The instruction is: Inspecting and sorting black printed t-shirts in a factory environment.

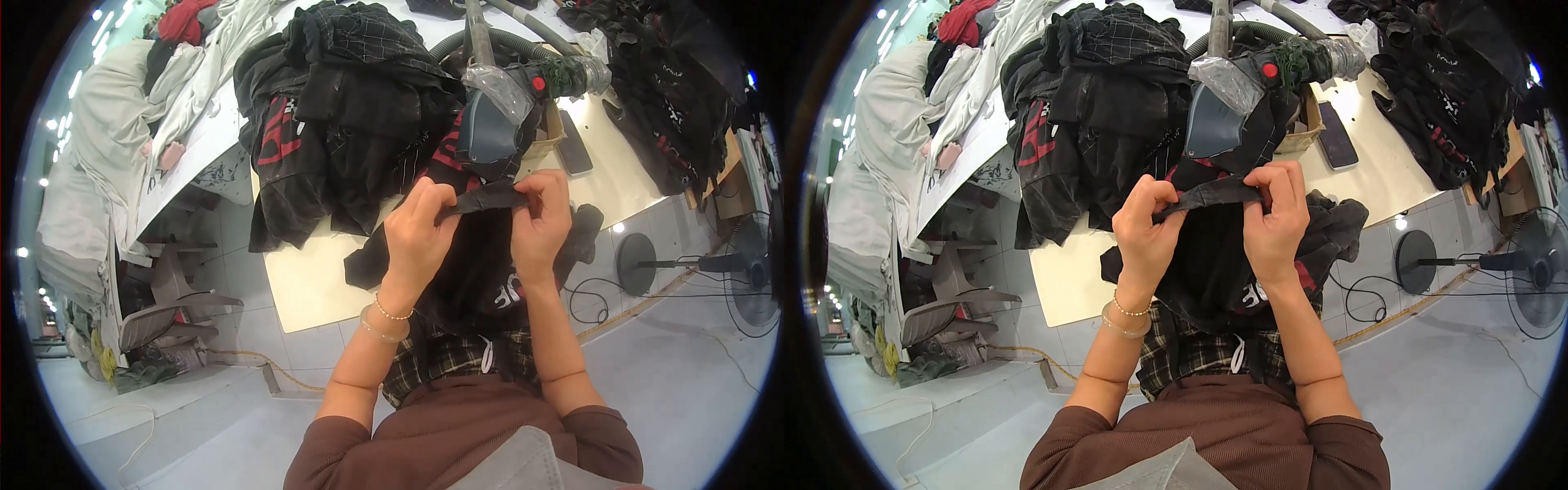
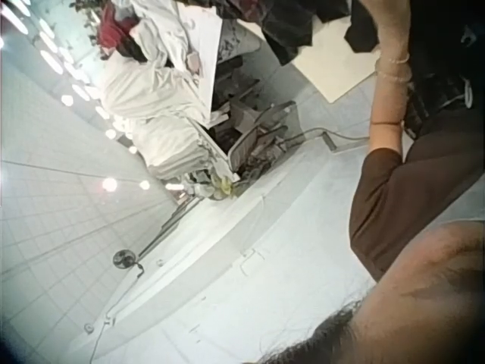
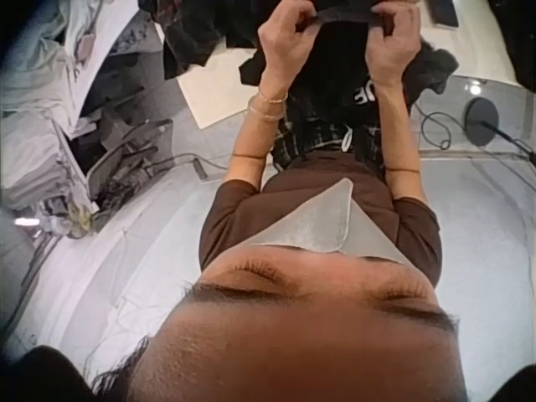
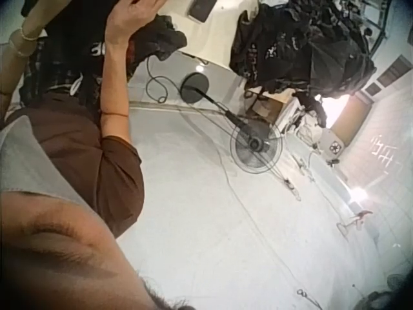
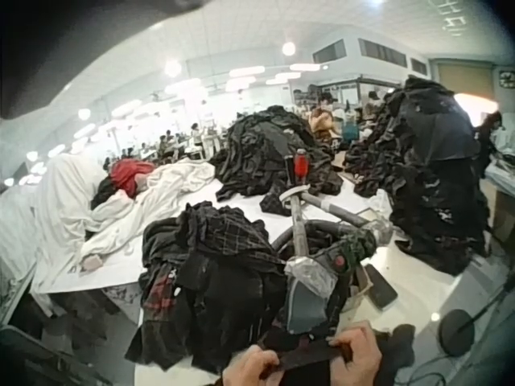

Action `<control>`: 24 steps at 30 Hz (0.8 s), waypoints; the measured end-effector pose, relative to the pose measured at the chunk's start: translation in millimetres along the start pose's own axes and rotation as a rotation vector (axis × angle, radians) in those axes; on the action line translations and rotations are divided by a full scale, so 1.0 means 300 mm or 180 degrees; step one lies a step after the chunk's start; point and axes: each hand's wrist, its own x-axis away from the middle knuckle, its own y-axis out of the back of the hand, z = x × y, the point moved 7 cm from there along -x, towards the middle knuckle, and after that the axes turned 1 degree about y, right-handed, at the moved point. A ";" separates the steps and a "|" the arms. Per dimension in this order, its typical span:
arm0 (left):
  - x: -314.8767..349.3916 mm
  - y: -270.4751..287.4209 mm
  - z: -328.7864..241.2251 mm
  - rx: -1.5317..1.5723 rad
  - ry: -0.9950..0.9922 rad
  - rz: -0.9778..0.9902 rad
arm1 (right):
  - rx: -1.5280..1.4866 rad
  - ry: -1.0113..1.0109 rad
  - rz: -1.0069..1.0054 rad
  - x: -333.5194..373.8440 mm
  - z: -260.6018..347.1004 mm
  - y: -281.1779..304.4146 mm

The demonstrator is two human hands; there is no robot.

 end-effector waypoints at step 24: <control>0.025 -0.010 0.026 0.0000 -0.0270 -0.0020 | -0.0968 -0.0754 0.1343 -0.015 -0.014 -0.038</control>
